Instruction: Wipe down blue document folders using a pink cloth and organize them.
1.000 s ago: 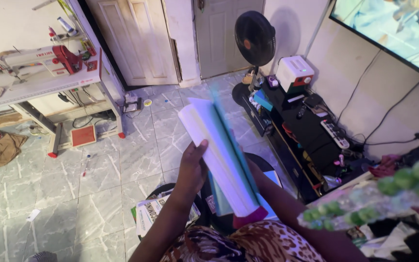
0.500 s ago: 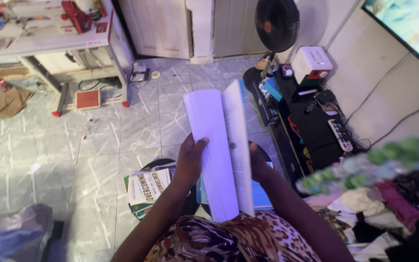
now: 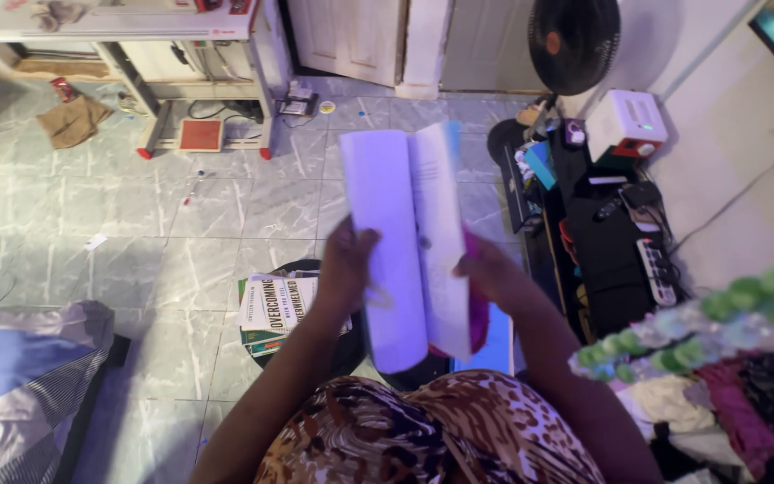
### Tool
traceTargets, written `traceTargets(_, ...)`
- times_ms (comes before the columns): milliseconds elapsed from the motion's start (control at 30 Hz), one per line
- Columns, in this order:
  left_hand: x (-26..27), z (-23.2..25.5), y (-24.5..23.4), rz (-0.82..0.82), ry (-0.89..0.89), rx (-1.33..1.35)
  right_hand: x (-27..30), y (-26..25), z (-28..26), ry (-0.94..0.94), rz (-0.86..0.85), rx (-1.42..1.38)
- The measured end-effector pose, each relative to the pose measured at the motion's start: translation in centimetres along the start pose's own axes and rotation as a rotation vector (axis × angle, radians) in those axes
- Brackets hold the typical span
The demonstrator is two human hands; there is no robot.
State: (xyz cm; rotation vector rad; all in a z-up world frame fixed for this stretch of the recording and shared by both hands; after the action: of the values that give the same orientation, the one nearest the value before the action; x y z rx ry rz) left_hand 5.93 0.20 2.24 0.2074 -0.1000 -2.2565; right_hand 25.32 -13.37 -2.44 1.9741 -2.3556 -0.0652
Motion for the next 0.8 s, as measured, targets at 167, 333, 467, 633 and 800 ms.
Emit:
traceTargets(167,-2.5,-4.8,-6.8,0.073,0.05,0.385,0.1,-4.0,-2.6,-0.026,0.189,-0.28)
traceTargets(333,-0.2,1.0,-8.5,0.125,-0.004,0.448,-0.1,-7.2,-2.6,-0.005,0.271,-0.336)
traceTargets(467,0.6,1.3,-10.0,0.112,-0.008,0.542,-0.3,-7.4,-2.4,-0.034,0.242,-0.404)
traceTargets(633,0.8,0.9,-11.0,0.096,-0.028,0.589,-0.6,-6.9,-2.8,-0.059,0.237,-0.367)
traceTargets(800,1.2,1.7,-10.5,0.074,-0.05,0.665,-0.6,-5.8,-3.1,-0.062,0.209,-0.393)
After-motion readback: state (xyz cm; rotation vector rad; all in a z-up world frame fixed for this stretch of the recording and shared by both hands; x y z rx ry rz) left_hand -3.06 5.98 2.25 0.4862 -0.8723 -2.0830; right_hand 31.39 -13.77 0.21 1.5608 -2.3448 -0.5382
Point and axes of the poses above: each hand's wrist, its own x-axis away from the middle knuckle, its own y-axis out of the palm, z = x × y, the point moved 5 cm from there along -x, towards the middle knuckle, and after that the axes turned 4 degrees about -x, right-handed, at the moved point
